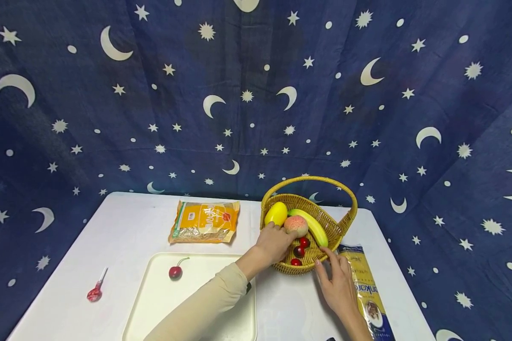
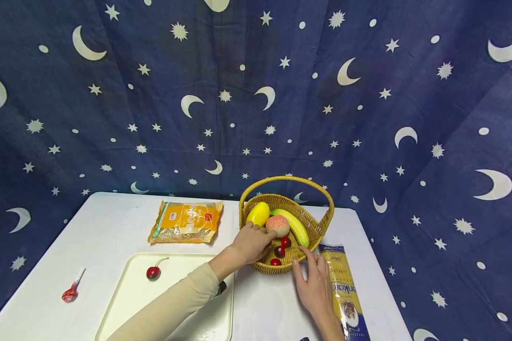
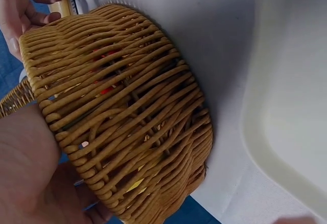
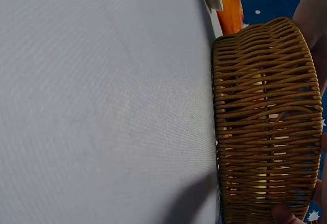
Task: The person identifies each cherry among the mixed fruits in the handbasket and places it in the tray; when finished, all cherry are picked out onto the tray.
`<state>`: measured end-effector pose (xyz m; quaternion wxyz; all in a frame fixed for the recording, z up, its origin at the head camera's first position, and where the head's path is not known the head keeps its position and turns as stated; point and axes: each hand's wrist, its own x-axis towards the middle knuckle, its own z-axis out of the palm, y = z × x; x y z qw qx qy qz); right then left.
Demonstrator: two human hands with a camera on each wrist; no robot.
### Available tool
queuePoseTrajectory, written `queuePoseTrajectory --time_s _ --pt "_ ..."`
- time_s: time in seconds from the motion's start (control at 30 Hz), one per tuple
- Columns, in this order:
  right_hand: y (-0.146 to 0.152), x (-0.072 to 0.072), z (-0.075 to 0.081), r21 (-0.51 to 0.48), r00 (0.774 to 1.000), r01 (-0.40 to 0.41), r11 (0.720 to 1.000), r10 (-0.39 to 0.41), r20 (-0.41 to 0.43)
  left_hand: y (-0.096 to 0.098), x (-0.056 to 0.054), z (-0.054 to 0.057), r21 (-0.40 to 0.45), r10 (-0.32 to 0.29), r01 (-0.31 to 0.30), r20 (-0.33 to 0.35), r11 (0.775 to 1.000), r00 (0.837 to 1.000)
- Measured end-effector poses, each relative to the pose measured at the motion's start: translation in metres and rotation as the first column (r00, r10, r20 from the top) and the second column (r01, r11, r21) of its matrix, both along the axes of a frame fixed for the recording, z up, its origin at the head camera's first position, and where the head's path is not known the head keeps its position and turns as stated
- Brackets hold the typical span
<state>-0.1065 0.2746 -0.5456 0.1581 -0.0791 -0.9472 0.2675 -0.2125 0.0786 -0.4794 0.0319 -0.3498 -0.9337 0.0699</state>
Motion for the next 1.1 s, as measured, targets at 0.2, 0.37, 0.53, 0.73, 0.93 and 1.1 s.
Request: queuePoseTrajectory --time_s 0.2,0.37,0.53,0.73,0.93,1.1 --pt "0.000 0.000 0.000 -0.003 1.000 0.003 1.000 -0.003 0.010 -0.001 0.000 -0.001 0.051 -0.027 0.029 -0.039 0.998 0.999" --pt "-0.001 0.000 0.000 -0.007 1.000 0.004 1.000 -0.004 0.019 -0.002 0.001 -0.001 0.075 -0.053 0.058 -0.064 0.995 0.997" --pt "0.000 0.000 -0.001 -0.003 1.000 0.003 1.000 -0.003 0.021 -0.003 0.002 -0.001 0.109 -0.073 0.085 -0.109 0.990 0.991" --pt "-0.001 -0.001 0.000 -0.008 0.999 0.001 1.000 -0.001 0.037 -0.006 0.003 0.001 0.162 -0.081 0.102 -0.132 0.982 0.988" --pt "-0.001 0.000 0.001 -0.012 0.998 0.001 1.000 0.000 0.058 -0.012 0.003 0.003 0.237 -0.068 0.094 -0.113 0.967 0.991" --pt "-0.001 -0.001 0.001 -0.019 0.998 0.004 1.000 -0.003 0.061 -0.022 0.007 0.007 0.284 -0.057 0.093 -0.130 0.954 0.990"
